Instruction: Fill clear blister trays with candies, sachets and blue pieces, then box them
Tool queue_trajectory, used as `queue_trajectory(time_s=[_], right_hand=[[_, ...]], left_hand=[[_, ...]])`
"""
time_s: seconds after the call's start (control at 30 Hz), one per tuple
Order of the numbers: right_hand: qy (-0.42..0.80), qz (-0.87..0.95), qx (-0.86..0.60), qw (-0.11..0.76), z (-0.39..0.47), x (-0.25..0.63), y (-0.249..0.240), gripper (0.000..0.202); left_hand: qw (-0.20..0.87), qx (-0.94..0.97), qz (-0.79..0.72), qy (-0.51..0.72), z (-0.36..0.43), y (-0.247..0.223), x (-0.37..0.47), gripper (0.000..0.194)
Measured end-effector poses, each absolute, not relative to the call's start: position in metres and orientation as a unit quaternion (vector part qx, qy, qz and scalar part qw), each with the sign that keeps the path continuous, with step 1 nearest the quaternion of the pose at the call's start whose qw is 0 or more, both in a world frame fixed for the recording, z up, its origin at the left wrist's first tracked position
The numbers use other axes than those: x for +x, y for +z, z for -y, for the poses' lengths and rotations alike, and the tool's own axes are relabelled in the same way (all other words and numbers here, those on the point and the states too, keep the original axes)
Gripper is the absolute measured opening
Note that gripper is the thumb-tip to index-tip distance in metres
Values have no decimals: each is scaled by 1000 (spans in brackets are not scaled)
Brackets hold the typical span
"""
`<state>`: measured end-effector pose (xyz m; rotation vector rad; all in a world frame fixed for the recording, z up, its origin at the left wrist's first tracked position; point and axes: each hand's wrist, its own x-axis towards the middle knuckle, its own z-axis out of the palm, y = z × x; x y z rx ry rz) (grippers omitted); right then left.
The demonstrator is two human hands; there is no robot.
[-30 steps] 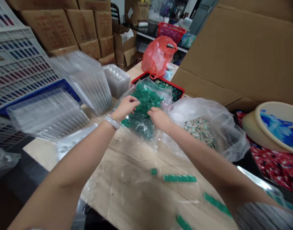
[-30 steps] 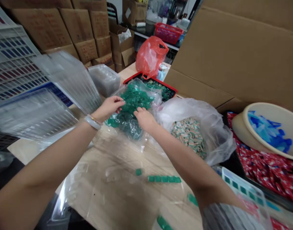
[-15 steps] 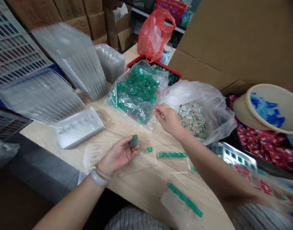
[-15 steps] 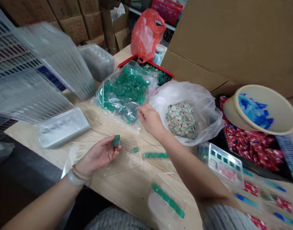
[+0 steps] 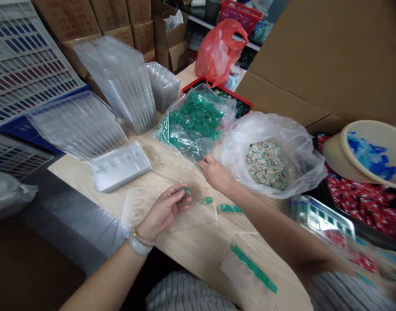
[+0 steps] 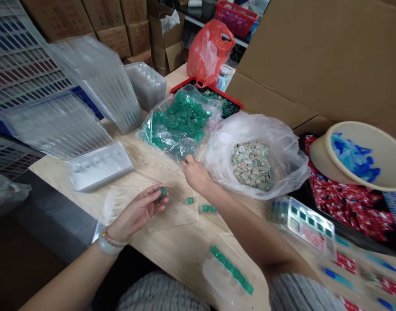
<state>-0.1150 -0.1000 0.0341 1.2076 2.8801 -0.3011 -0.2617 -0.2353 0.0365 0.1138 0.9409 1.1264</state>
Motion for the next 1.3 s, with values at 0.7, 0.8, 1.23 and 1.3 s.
queue_trajectory(time_s=[0.7,0.8,1.23,1.3], right_hand=[[-165,-903,344,-197,196,-71,-4,12],[-133,-913,344,-176,192,-62,-6,18],[-142,-909,347,-180,201,-63,15,21],[-258,-880,337,-212,211,-69,27,22]], left_hand=[[621,287,-593,425,273,-2,-226,23],[615,301,-598,418,272,-5,-225,24],[607,279,-590,454,270,3,-222,15],[613,287,-576,458,272,4,-221,18]])
